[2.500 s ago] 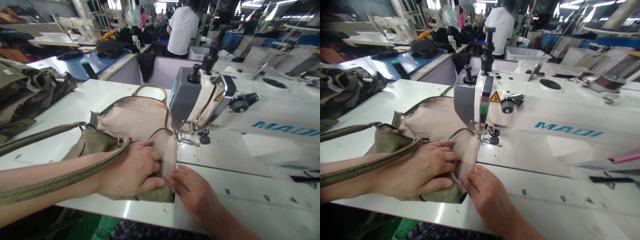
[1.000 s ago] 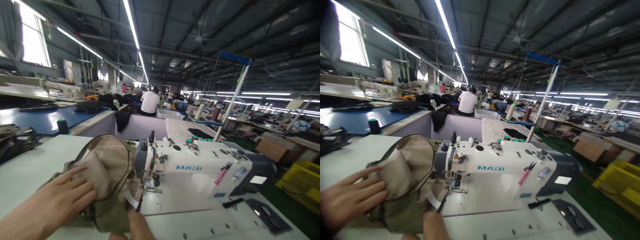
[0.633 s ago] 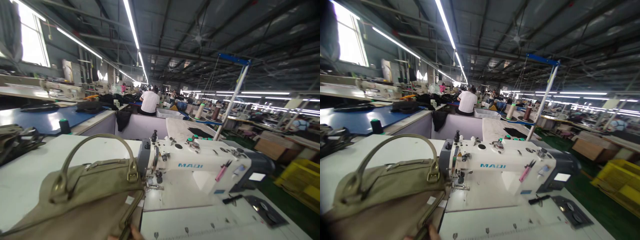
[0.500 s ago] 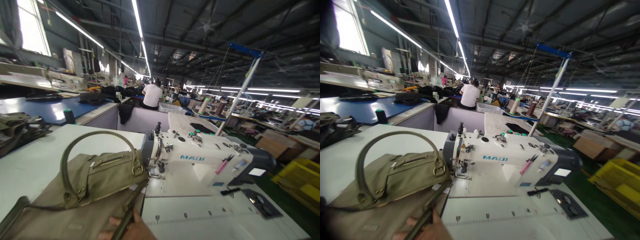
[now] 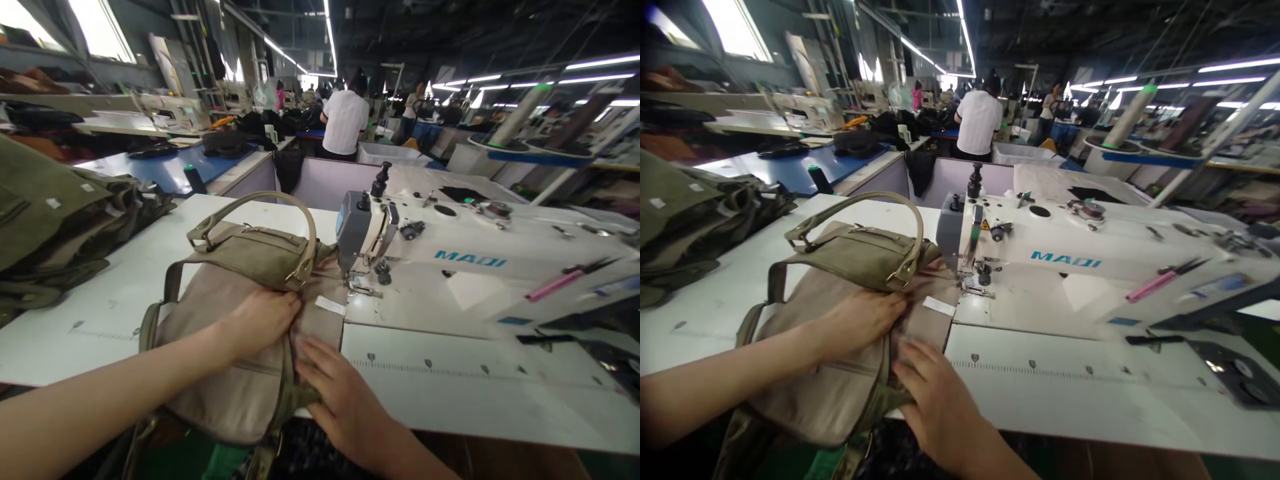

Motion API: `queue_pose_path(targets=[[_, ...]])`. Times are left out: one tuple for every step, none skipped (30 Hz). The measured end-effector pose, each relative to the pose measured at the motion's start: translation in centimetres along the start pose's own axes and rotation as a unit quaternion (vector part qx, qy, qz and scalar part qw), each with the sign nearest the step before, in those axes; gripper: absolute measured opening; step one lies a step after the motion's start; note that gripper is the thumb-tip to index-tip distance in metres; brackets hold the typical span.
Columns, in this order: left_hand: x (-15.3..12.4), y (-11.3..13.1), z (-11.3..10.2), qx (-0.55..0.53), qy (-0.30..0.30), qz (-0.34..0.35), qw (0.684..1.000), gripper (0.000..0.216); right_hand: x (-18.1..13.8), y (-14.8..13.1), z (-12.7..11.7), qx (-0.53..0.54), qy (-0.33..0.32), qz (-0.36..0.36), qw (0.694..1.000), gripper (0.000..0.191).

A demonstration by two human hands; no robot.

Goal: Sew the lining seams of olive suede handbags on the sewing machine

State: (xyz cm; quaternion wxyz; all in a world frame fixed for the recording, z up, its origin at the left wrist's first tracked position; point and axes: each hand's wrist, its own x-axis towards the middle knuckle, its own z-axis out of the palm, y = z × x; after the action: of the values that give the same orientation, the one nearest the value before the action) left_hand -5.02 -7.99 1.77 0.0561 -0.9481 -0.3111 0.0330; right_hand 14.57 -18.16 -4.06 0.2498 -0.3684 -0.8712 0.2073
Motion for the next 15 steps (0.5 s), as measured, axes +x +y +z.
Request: queue_pose_path(targets=[[0.6,0.8,-0.4,0.009,0.001,0.019,1.0,0.017,-0.3,0.0,0.2,-0.014,0.027,0.008,0.999,0.038],[1.2,1.5,-0.7,0.015,0.007,0.054,0.998,0.018,-0.6,0.0,0.5,-0.027,0.052,0.01,0.998,0.035],[2.0,2.0,-0.9,0.016,0.019,0.102,0.994,0.019,-0.8,0.0,0.6,-0.038,0.071,0.005,0.997,0.031],[2.7,2.3,-1.0,0.009,0.033,0.153,0.988,0.021,-0.9,0.1,0.6,-0.045,0.083,-0.007,0.996,0.028],[3.3,2.4,-0.8,-0.005,0.045,0.188,0.981,0.025,-1.0,0.1,0.5,-0.047,0.088,-0.02,0.995,0.026],[3.9,2.3,-0.4,-0.024,0.045,0.195,0.979,0.031,-1.0,0.1,0.4,-0.046,0.088,-0.03,0.995,0.026],[4.2,2.0,0.2,-0.045,0.03,0.177,0.983,0.039,-0.9,0.1,0.1,-0.042,0.083,-0.035,0.995,0.026],[4.5,1.5,0.8,-0.065,0.004,0.144,0.987,0.049,-0.8,0.1,-0.1,-0.037,0.075,-0.038,0.996,0.026],[4.5,1.1,1.4,-0.083,-0.028,0.11,0.99,0.059,-0.7,0.1,-0.4,-0.032,0.065,-0.038,0.997,0.027],[4.4,0.6,1.9,-0.097,-0.056,0.084,0.99,0.067,-0.7,0.2,-0.6,-0.03,0.057,-0.038,0.997,0.027],[4.2,0.2,2.3,-0.109,-0.074,0.068,0.989,0.07,-0.7,0.3,-0.8,-0.034,0.052,-0.036,0.997,0.026],[3.9,-0.1,2.6,-0.115,-0.08,0.058,0.988,0.071,-0.7,0.4,-0.9,-0.044,0.052,-0.031,0.997,0.026],[3.6,-0.2,2.7,-0.116,-0.076,0.047,0.989,0.07,-0.8,0.5,-1.0,-0.058,0.057,-0.026,0.996,0.026],[3.3,-0.2,2.7,-0.112,-0.068,0.034,0.991,0.069,-0.8,0.6,-1.0,-0.07,0.065,-0.023,0.995,0.027],[3.0,-0.1,2.6,-0.107,-0.06,0.023,0.992,0.068,-0.9,0.8,-1.0,-0.077,0.076,-0.024,0.994,0.027]])
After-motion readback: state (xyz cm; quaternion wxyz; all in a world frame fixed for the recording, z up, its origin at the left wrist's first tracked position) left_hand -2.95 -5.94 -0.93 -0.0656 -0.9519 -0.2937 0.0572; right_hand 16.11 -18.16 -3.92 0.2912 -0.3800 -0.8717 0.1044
